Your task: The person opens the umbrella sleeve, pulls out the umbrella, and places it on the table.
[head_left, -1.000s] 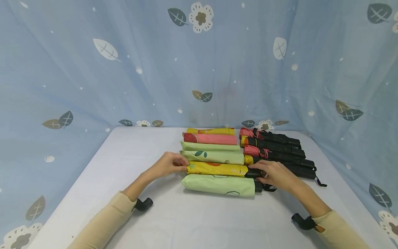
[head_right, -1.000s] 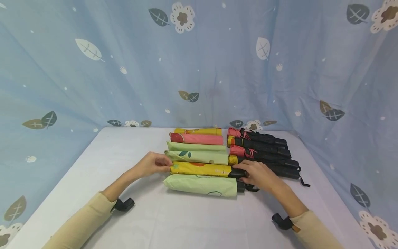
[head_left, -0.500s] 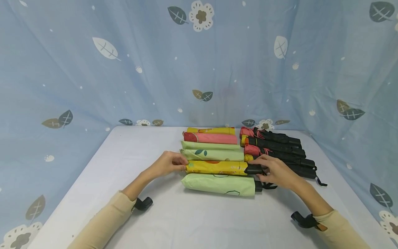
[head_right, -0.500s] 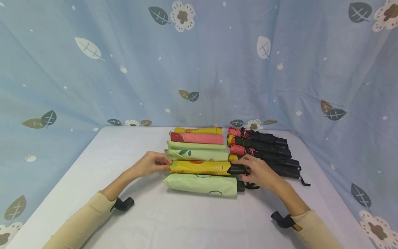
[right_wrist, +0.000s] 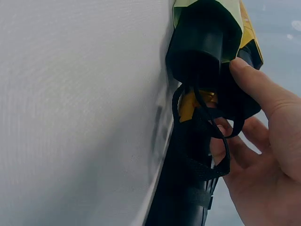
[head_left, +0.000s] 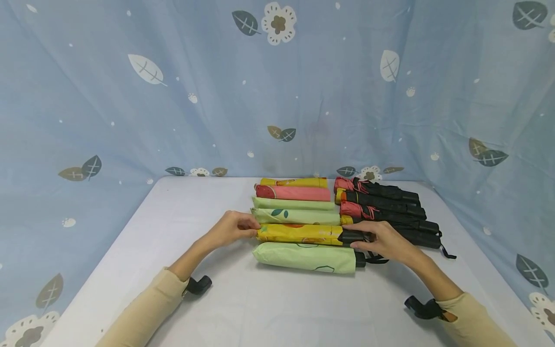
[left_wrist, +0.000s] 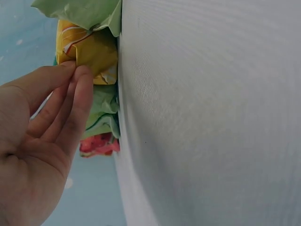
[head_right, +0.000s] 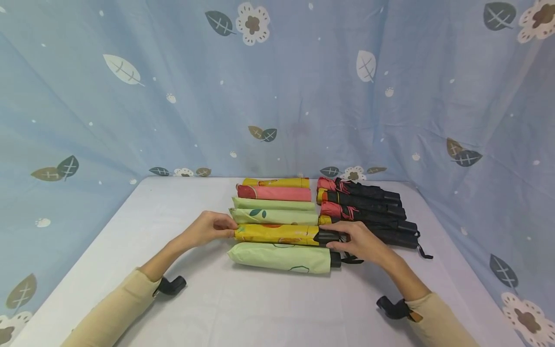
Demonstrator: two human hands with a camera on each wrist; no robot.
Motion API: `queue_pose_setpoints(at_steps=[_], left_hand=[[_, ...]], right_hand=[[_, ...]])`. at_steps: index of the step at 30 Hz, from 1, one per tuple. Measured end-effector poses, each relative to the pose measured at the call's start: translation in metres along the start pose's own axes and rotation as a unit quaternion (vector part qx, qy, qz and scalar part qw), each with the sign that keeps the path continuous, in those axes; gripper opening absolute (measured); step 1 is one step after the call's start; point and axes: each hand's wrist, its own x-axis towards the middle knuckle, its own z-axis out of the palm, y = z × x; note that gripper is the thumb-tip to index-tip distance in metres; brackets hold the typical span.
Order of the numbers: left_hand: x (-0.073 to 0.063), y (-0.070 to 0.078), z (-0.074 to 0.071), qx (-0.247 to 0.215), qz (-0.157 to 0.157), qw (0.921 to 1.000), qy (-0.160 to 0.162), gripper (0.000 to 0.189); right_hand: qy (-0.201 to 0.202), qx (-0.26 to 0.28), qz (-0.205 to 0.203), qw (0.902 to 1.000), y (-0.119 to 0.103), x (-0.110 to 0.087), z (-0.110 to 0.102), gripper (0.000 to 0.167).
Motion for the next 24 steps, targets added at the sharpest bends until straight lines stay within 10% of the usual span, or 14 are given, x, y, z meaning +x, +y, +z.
queue_pose_setpoints(at_steps=[24], left_hand=[[-0.006,-0.003,-0.006,0.003,0.004,1.0000,0.003,0.010]], right_hand=[[0.016,-0.041,-0.019,0.9988,0.000,-0.012,-0.018,0.051]])
